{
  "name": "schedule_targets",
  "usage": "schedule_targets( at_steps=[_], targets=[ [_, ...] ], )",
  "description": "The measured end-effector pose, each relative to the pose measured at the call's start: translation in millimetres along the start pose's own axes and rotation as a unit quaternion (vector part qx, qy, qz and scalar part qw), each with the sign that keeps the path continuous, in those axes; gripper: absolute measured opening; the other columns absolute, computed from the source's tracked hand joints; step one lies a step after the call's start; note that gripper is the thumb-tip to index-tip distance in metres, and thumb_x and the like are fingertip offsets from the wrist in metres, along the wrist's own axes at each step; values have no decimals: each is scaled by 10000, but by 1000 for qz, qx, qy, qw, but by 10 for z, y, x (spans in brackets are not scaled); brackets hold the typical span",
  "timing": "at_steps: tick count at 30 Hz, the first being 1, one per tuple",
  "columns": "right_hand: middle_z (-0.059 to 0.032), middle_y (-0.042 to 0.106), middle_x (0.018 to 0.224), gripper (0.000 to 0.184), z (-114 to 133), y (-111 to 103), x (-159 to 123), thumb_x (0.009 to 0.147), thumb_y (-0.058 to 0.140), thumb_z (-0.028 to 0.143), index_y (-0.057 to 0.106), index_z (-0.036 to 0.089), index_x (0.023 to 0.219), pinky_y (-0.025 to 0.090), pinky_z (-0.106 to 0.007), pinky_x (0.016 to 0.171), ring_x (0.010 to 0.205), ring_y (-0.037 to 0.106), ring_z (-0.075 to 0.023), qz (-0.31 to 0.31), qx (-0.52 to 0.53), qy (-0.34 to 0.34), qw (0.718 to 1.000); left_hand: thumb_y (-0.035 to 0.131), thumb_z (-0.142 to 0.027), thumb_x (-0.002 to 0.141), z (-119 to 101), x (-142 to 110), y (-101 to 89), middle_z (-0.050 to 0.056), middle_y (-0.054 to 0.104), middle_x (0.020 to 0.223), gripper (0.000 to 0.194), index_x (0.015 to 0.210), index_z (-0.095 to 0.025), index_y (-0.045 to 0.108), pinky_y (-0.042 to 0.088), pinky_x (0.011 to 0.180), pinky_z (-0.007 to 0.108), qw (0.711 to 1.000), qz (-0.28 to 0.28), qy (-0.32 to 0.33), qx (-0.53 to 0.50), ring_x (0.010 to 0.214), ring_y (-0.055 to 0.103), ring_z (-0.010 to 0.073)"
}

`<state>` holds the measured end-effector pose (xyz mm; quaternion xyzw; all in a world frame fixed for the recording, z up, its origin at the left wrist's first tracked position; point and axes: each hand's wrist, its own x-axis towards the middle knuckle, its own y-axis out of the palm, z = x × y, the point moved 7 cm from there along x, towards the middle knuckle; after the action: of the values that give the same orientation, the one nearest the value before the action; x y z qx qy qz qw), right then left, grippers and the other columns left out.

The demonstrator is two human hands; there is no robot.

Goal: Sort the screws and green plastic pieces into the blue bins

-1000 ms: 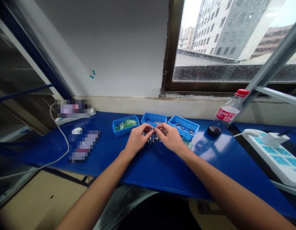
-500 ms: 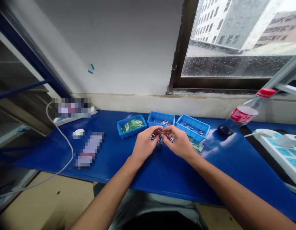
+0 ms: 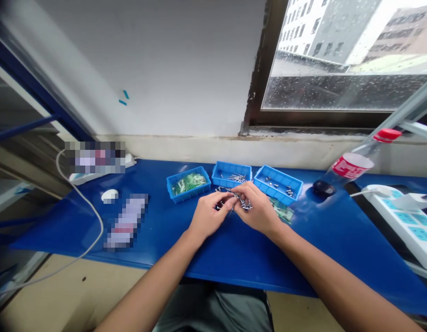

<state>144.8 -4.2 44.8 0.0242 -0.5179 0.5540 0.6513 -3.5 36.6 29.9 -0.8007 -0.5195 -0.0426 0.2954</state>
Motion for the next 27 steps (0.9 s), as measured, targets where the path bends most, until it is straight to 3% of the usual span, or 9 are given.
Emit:
schedule_targets(
  at_steps=[4, 11, 15, 19, 27],
  targets=[
    [-68, 679, 1017, 366, 41, -5, -30, 929, 640, 91, 640, 265, 1250, 569, -363, 712, 768, 633, -202, 7, 10, -23, 1000, 625, -367, 1031, -36, 11, 47, 68, 831, 1070, 275, 1089, -190, 828, 586, 850, 305, 1000, 27, -1, 2, 938, 774, 230],
    [-98, 715, 1104, 282, -20, 15, -32, 994, 579, 139, 662, 259, 1236, 607, -430, 876, 969, 703, -247, 3, 34, -14, 999, 695, -320, 981, 35, 37, -8, 33, 842, 1020, 237, 1141, -205, 827, 609, 804, 290, 1000, -15, -26, -8, 869, 791, 214],
    [-87, 744, 1057, 157, -121, 42, -51, 1009, 626, 280, 695, 254, 1148, 634, -422, 843, 914, 733, -247, 13, 84, 63, 994, 712, -215, 944, 38, 42, -26, 35, 840, 1075, 228, 1138, -219, 832, 616, 848, 293, 999, -22, 12, 39, 935, 800, 221],
    [-82, 768, 1006, 203, -240, 90, -89, 967, 710, 420, 712, 234, 1047, 648, -392, 758, 824, 754, -240, 27, 135, 167, 976, 703, -152, 930, -3, 17, 17, 45, 836, 1092, 253, 1137, -221, 830, 609, 895, 305, 993, -6, 60, 100, 951, 793, 216],
    [-79, 776, 981, 324, -377, 100, -107, 909, 796, 464, 698, 218, 1096, 651, -395, 838, 899, 770, -242, 11, 241, 217, 946, 681, -175, 953, 39, 64, 12, 64, 817, 1143, 238, 1166, -199, 786, 605, 939, 325, 995, -36, 60, 76, 1003, 778, 210]
  ],
)
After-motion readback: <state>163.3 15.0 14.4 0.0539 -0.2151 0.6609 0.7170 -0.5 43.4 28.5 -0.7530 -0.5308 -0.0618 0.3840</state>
